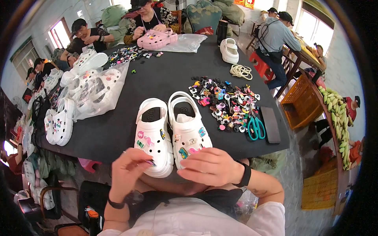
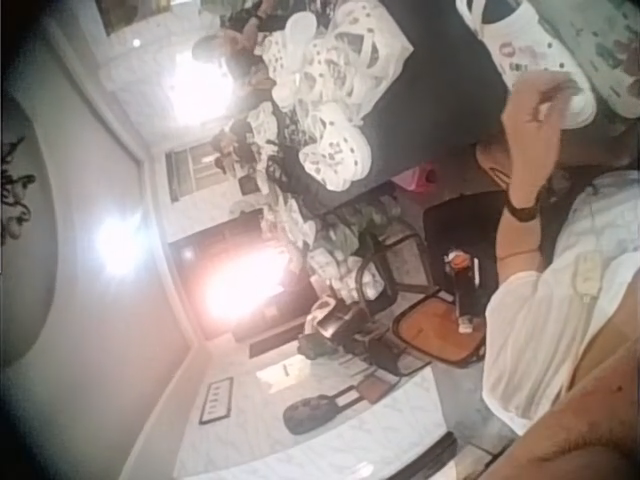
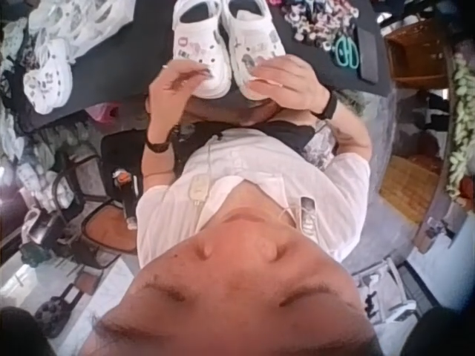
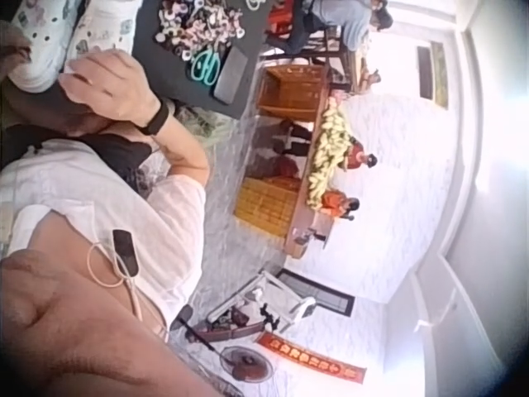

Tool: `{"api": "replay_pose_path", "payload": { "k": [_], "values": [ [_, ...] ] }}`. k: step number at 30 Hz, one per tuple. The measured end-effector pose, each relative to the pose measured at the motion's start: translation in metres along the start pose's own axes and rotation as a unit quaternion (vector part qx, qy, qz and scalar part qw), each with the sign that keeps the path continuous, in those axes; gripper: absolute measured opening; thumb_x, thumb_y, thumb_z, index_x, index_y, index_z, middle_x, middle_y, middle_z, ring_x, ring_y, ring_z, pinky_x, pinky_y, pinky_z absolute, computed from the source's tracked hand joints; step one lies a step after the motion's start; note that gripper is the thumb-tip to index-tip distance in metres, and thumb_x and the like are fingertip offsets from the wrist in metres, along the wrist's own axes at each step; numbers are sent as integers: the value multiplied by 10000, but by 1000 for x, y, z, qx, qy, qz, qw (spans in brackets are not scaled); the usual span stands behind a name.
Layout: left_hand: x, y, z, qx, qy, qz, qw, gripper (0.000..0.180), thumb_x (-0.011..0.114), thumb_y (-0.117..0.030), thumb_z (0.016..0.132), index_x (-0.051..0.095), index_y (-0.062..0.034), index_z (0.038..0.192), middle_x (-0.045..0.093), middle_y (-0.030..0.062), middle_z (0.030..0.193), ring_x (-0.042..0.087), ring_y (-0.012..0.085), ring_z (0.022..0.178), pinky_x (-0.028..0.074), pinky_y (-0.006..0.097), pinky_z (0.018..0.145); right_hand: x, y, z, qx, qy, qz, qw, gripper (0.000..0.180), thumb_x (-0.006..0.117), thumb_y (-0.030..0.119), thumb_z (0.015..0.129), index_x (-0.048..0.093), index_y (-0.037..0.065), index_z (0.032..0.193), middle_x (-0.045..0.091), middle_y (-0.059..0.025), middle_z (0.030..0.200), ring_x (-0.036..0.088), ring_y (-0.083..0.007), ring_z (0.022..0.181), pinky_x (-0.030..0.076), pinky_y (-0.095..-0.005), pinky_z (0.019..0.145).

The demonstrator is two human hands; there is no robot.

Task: Attaching various decorative charms into the holes of white clog-style shoes.

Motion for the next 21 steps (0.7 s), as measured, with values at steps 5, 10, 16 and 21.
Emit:
{"api": "replay_pose_path", "payload": {
  "k": [5, 10, 16, 21],
  "values": [
    [-40, 1, 19, -156, -26, -26, 987, 194, 667, 96, 848, 661, 44, 1035, 674, 67, 981, 653, 129, 943, 535, 265, 862, 7, -23, -43, 194, -135, -45, 971, 266, 686, -34, 775, 685, 39, 1031, 691, -109, 1020, 651, -233, 873, 512, -325, 738],
    [-39, -3, 37, -180, 31, 40, 982, 200, 692, 63, 848, 658, 46, 1044, 684, 67, 987, 670, 124, 919, 545, 256, 849, 33, -47, -82, 434, -322, 57, 840, 187, 645, -66, 865, 645, 14, 1034, 650, -59, 976, 600, -122, 831, 461, -256, 711],
    [-22, -16, 54, -215, 71, 108, 968, 154, 726, 27, 835, 669, 49, 977, 697, 70, 953, 685, 125, 881, 547, 253, 819, 48, -65, -115, 495, -364, 168, 770, 227, 645, -3, 910, 605, 28, 1132, 622, -37, 1051, 588, -98, 903, 463, -240, 742],
    [-18, -19, 65, -235, 98, 175, 951, 146, 740, 0, 836, 675, 47, 958, 704, 87, 964, 686, 119, 870, 547, 248, 796, 45, -62, -111, 511, -368, 183, 755, 221, 647, 5, 915, 607, 30, 1130, 602, -27, 1054, 575, -87, 922, 468, -237, 755]
  ]
}}
Point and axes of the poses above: each hand's wrist, its own z-axis towards the middle knuckle, its own x-axis out of the palm, y = z × x, the point moved 1 cm from there along z, towards the middle knuckle
